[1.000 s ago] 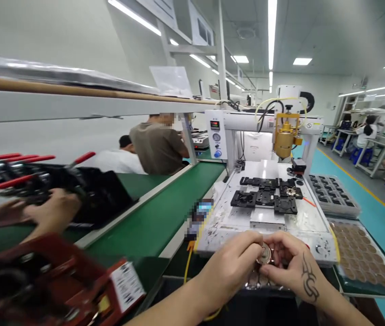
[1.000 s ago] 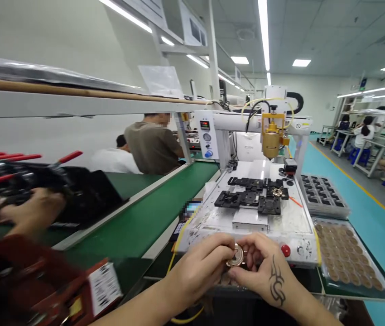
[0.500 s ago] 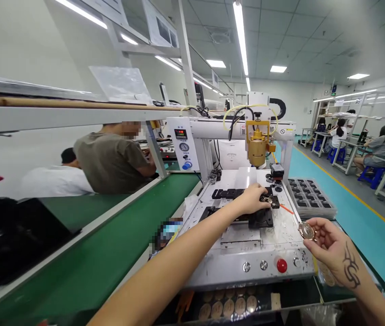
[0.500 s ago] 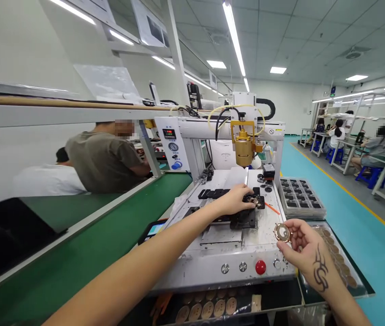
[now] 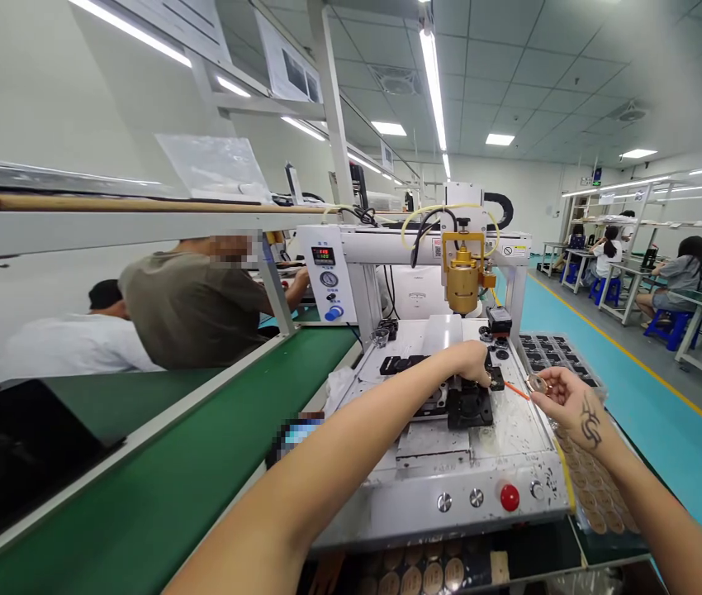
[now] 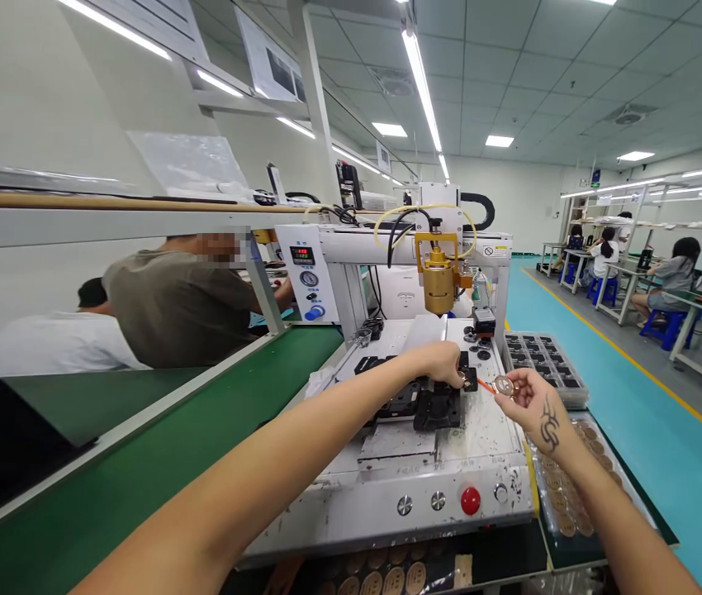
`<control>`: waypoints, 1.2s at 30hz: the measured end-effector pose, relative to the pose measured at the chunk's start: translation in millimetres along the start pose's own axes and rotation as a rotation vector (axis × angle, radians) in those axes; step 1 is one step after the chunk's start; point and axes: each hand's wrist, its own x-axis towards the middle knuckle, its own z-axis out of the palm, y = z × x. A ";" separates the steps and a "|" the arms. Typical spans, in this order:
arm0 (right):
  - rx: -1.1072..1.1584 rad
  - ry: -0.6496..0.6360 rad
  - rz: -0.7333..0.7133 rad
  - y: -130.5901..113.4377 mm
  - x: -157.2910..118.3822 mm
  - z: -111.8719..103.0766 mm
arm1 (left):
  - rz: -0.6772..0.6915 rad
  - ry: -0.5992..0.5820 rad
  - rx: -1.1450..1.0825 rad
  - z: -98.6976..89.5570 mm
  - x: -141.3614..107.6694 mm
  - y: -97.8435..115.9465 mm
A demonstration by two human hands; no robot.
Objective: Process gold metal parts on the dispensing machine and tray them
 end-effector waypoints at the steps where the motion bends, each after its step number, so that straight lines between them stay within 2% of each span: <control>1: -0.007 -0.003 -0.012 3.5 9.6 7.4 | 0.005 0.029 -0.033 -0.4 -4.3 0.0; 4: -0.054 -0.070 -0.054 9.5 39.1 27.0 | 0.021 0.184 -0.182 -7.1 -23.7 -6.4; 8: -0.163 -0.260 -0.105 6.7 81.3 41.2 | 0.059 0.380 -0.420 -21.4 -62.0 -20.7; 12: -0.272 -0.468 -0.120 4.2 109.8 45.0 | 0.082 0.447 -0.565 -24.9 -110.5 -28.1; 16: -0.333 -0.569 -0.160 6.4 117.8 47.1 | 0.097 0.465 -0.665 -19.2 -152.7 -28.7; 21: -0.375 -0.567 -0.240 14.3 117.6 52.6 | 0.109 0.469 -0.811 -10.0 -185.3 -30.1; 28: -0.383 -0.440 -0.241 26.3 108.1 61.2 | 0.084 0.470 -0.838 5.7 -225.2 -29.1; 36: -0.365 -0.314 -0.235 19.8 103.8 66.1 | 0.082 0.632 -0.736 36.0 -251.3 -8.5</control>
